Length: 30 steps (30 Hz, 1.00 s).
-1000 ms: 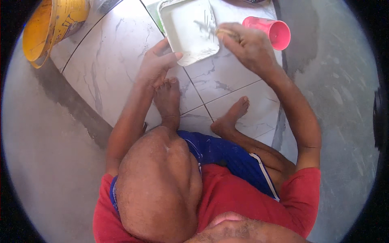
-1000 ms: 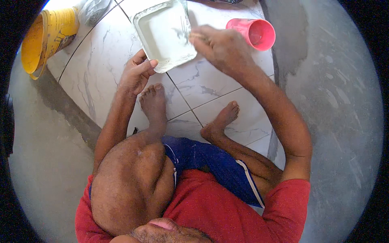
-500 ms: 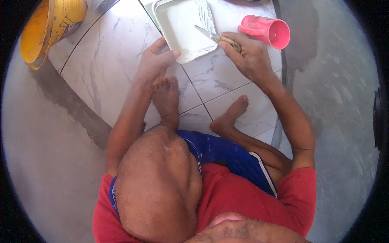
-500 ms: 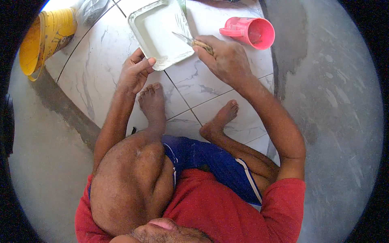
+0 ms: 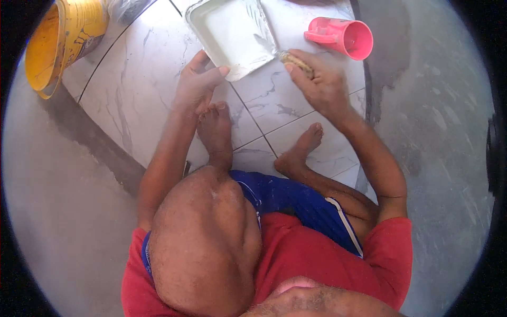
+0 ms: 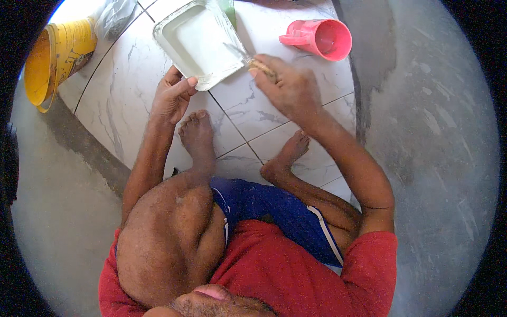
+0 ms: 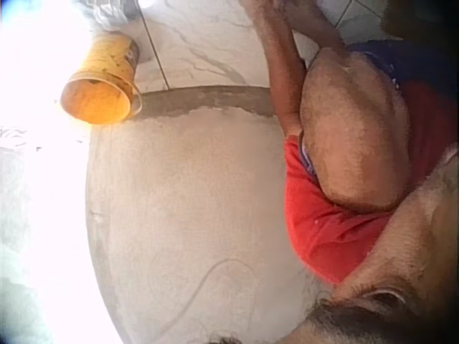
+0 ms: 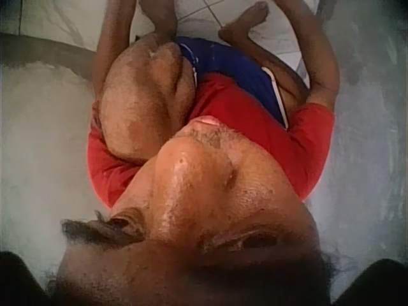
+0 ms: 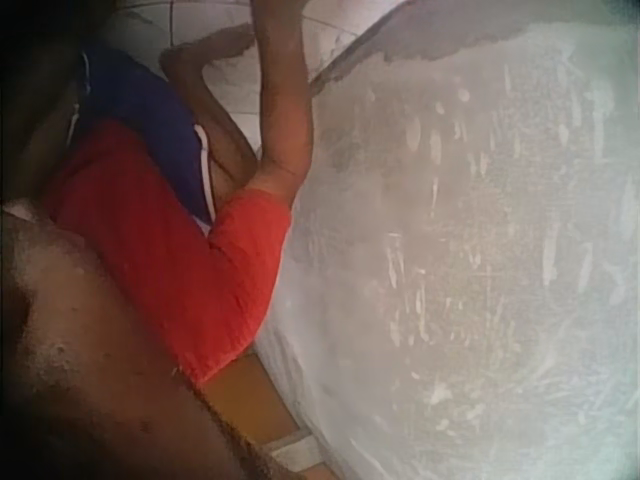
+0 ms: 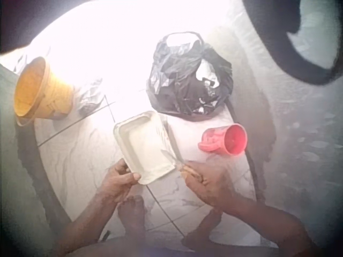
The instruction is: The person adds white powder to a container, mixes it with water from a pink cup using a small trowel, and then applies the resulting grout into the gaps between floor tiles by hand.
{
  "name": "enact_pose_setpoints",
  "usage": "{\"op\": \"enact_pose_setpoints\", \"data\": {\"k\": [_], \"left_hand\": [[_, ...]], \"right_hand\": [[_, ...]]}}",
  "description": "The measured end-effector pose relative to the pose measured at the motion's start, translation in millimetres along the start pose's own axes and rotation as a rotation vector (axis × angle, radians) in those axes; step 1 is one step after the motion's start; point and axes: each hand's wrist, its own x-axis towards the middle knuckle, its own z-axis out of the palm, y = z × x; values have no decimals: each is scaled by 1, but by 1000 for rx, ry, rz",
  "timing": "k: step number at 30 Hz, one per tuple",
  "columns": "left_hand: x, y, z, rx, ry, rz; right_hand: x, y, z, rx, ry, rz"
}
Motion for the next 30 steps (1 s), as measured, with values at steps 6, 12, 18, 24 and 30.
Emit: {"op": "enact_pose_setpoints", "data": {"k": [6,12,18,24,30], "left_hand": [[-4,-7,-1,-47,-19,-36],[-5,-6,0,-28,-27,-2],[-1,-4,-6,3,-45,-28],[-2,4,-9,9,-73,-21],[-4,-4,-8,-18,-48,-70]], "right_hand": [[-8,-36,22,82,-59,-2],[-3,-31,21,103,80,2],[-6,-32,28,1,26,-212],[-12,0,15,-238,-64,-513],[-18,16,-1,-205,-123,-561]]}}
